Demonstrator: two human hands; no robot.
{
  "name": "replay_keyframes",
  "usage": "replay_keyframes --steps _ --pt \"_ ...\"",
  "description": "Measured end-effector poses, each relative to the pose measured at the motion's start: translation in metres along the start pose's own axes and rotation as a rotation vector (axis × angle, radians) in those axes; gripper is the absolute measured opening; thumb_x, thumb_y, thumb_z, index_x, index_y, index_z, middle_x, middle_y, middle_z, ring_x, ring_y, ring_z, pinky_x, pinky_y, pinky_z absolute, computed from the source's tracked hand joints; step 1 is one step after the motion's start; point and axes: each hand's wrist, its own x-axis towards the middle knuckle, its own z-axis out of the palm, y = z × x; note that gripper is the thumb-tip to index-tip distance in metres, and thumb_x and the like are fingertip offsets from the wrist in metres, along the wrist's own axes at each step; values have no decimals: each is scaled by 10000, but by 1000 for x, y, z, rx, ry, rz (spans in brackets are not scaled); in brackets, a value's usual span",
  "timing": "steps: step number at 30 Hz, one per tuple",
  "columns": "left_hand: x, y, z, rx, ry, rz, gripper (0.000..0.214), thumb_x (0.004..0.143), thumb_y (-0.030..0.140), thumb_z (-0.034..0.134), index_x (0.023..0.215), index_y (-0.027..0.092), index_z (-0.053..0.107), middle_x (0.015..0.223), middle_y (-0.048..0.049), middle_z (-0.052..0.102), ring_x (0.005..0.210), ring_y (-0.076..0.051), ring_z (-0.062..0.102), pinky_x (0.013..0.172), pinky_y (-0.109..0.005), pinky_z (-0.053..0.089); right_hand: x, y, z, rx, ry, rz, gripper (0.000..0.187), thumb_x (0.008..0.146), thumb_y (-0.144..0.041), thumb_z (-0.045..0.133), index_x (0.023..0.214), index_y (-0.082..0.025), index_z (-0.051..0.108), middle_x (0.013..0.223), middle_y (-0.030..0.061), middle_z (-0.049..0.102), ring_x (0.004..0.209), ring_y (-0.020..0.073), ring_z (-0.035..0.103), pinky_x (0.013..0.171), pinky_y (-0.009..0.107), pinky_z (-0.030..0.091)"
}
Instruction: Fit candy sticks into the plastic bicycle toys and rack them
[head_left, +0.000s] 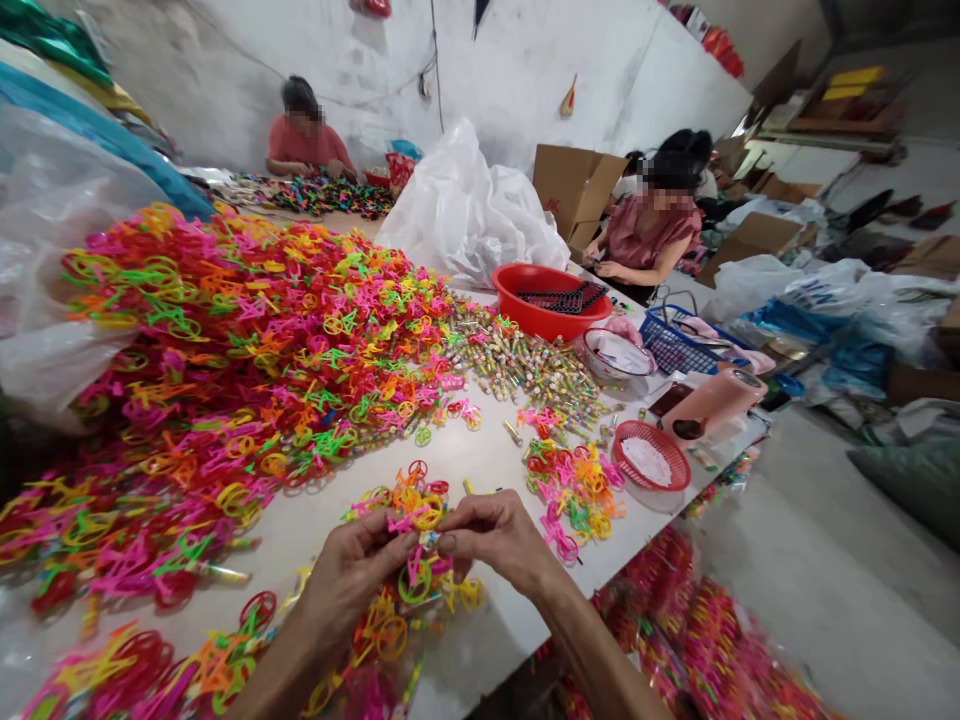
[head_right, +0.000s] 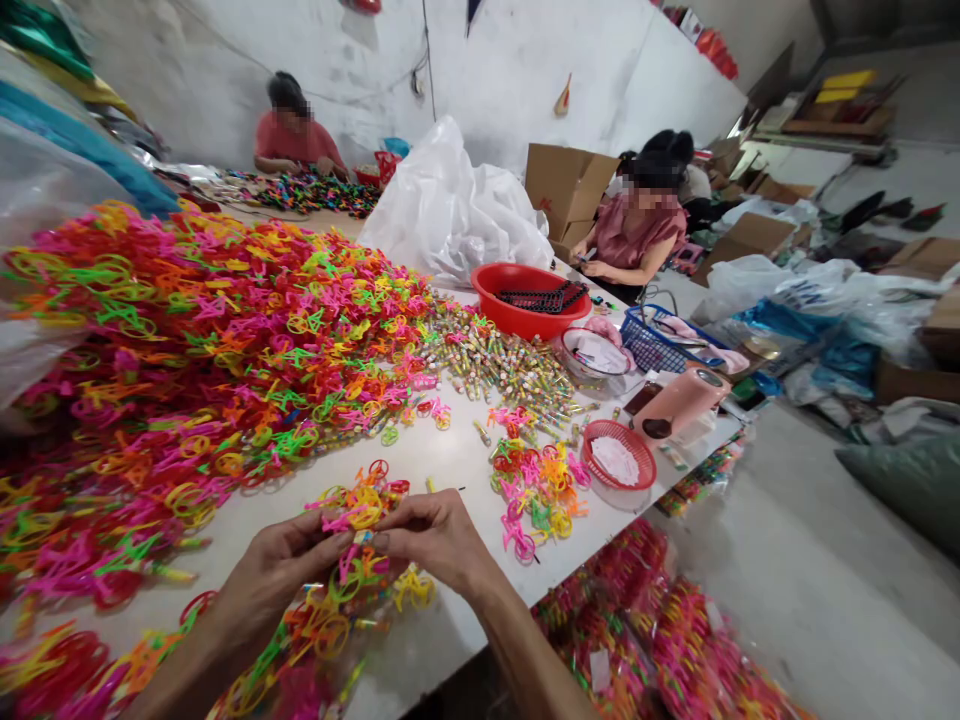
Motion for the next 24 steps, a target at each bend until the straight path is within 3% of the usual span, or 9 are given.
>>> replay_keyframes --steps 4,7,9,11,13,17,19,22,24 --pt "8 1 -5 199 -3 95 258 593 410 691 656 164 650 519 5 559 471 -118 479 458 -218 397 7 9 -11 -51 -14 18 256 603 -367 733 731 -148 704 549 -1 618 464 98 540 490 228 444" --pt "14 10 -17 459 142 274 354 622 367 677 948 232 663 601 13 613 532 -137 534 504 -213 414 20 6 -45 -276 67 -20 241 648 -373 689 757 -159 695 614 13 634 549 128 561 547 255 444" --pt "17 19 -25 546 237 334 468 621 350 677 1076 258 609 704 7 657 591 -151 579 538 -218 434 33 -4 -74 -606 282 -116 204 677 -348 656 773 -171 687 728 41 650 687 167 578 632 281 440" --pt "23 27 -29 549 280 332 421 633 362 660 1031 228 623 729 -9 670 628 -168 605 556 -229 449 52 -15 -97 -962 586 -223 203 702 -304 626 851 -174 672 925 81 634 889 211 551 751 305 408" --pt "32 31 -28 535 267 315 349 663 375 626 961 195 639 706 -23 669 641 -178 610 565 -242 455 77 -23 -106 -1180 708 -223 230 748 -289 571 922 -160 649 1012 98 603 952 216 528 787 296 380" --pt "57 25 -15 661 136 403 251 731 333 551 910 186 648 736 -33 666 684 -180 607 611 -259 449 129 -13 -88 -1381 515 -29 260 791 -322 518 955 -149 619 1043 100 589 855 187 566 699 260 377" --pt "68 23 -11 775 110 472 217 750 299 523 895 196 649 760 -34 665 698 -180 603 642 -271 444 142 -1 -74 -1444 497 22 221 791 -287 505 919 -148 619 1053 108 584 833 190 572 679 264 369" --pt "81 22 -13 956 126 538 243 765 226 481 950 207 637 893 -54 665 769 -192 604 714 -303 443 135 14 -57 -1445 499 18 175 779 -245 502 868 -154 623 974 92 604 802 179 574 668 259 366" --pt "88 21 -16 1089 122 595 341 754 157 463 1062 211 600 1102 -80 613 960 -222 573 822 -335 422 119 18 -47 -1365 496 -57 182 747 -267 545 868 -157 626 915 74 615 791 173 570 668 252 373"
